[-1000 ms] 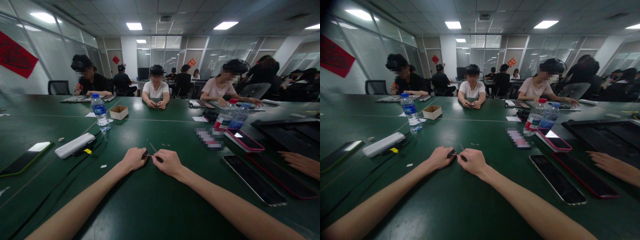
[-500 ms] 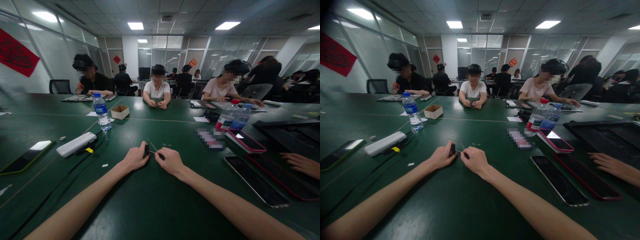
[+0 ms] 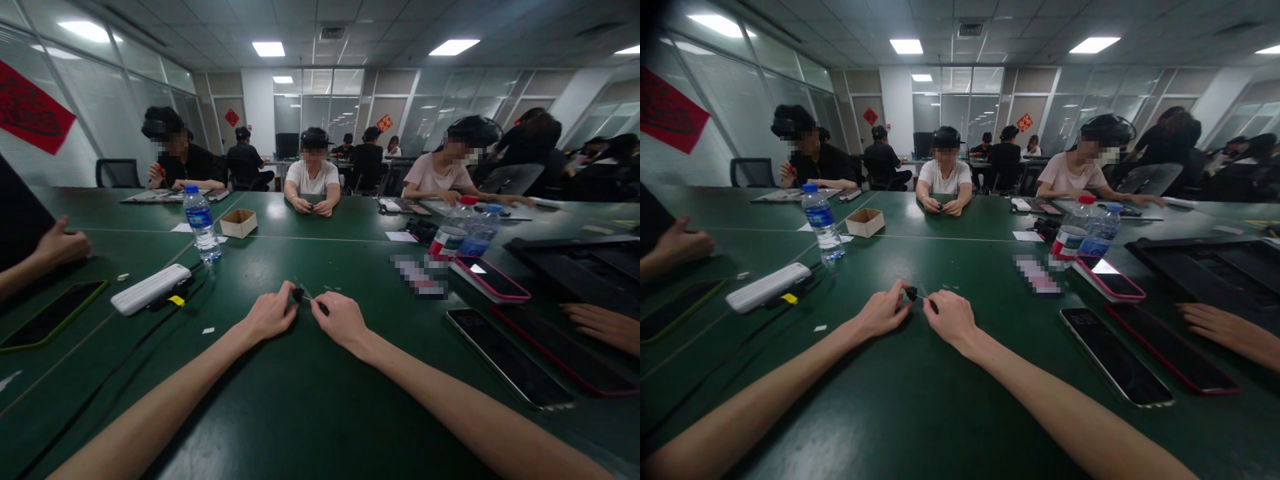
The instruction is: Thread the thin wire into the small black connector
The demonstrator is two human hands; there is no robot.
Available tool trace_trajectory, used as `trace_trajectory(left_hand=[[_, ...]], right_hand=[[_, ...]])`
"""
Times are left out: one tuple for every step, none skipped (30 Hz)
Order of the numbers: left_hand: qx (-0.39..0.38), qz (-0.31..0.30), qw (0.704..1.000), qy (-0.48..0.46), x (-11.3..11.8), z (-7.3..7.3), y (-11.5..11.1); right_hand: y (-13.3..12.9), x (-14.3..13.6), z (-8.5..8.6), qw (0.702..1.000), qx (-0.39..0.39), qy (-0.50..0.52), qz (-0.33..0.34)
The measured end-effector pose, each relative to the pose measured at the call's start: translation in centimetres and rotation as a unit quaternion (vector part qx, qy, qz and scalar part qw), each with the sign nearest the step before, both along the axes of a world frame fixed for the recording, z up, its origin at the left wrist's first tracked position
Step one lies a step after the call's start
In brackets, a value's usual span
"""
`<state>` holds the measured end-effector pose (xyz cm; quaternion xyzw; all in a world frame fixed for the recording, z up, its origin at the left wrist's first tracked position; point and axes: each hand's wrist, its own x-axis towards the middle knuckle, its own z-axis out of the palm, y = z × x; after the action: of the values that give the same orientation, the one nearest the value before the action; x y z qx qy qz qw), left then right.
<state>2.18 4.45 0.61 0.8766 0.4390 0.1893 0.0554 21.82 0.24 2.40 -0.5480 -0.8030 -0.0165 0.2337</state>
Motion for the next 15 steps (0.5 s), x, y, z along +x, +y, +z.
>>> trace_trajectory(left_hand=[[0.002, -0.004, 1.0, -0.001, 0.0, -0.03, 0.0], [0.004, -0.007, 1.0, -0.003, 0.01, -0.05, -0.02], [0.007, -0.009, 1.0, -0.004, 0.01, -0.06, -0.04], [0.009, -0.01, 1.0, -0.006, 0.01, -0.06, -0.07], [0.012, -0.011, 1.0, -0.009, 0.01, -0.06, -0.1], [0.014, -0.013, 1.0, -0.011, -0.01, -0.05, -0.12], [0.015, -0.015, 1.0, -0.015, -0.03, -0.04, -0.14], [0.016, -0.019, 1.0, -0.019, -0.06, -0.03, -0.16], [0.016, -0.026, 0.999, -0.023, -0.08, -0.02, -0.17], [0.017, -0.035, 0.999, -0.027, -0.11, -0.02, -0.17], [0.017, -0.045, 0.998, -0.031, -0.14, -0.03, -0.17], [0.017, -0.053, 0.998, -0.035, -0.16, -0.03, -0.16], [0.017, -0.06, 0.997, -0.038, -0.18, -0.04, -0.15], [0.018, -0.064, 0.997, -0.042, -0.19, -0.04, -0.14], [0.02, -0.066, 0.997, -0.046, -0.2, -0.04, -0.15]], right_hand=[[0.02, -0.02, 0.0, 1.0, -0.003, -0.003, -0.005], [0.03, -0.03, 0.0, 1.0, -0.005, -0.006, -0.01], [0.04, -0.04, -0.01, 1.0, -0.007, -0.008, -0.012], [0.05, -0.05, -0.02, 1.0, -0.007, -0.009, -0.014], [0.05, -0.04, -0.03, 1.0, -0.006, -0.01, -0.015], [0.05, -0.04, -0.04, 1.0, -0.005, -0.011, -0.015], [0.04, -0.03, -0.04, 1.0, -0.005, -0.012, -0.013], [0.02, -0.01, -0.03, 1.0, -0.006, -0.012, -0.011], [0.0, 0.0, -0.01, 1.0, -0.009, -0.014, -0.008], [-0.02, 0.01, 0.01, 1.0, -0.011, -0.015, -0.006], [-0.03, 0.01, 0.04, 1.0, -0.013, -0.016, -0.004], [-0.04, 0.01, 0.06, 1.0, -0.014, -0.017, -0.003], [-0.05, 0.0, 0.07, 1.0, -0.013, -0.017, -0.003], [-0.04, 0.0, 0.08, 1.0, -0.012, -0.016, -0.003], [-0.03, -0.01, 0.09, 1.0, -0.01, -0.014, -0.002]])
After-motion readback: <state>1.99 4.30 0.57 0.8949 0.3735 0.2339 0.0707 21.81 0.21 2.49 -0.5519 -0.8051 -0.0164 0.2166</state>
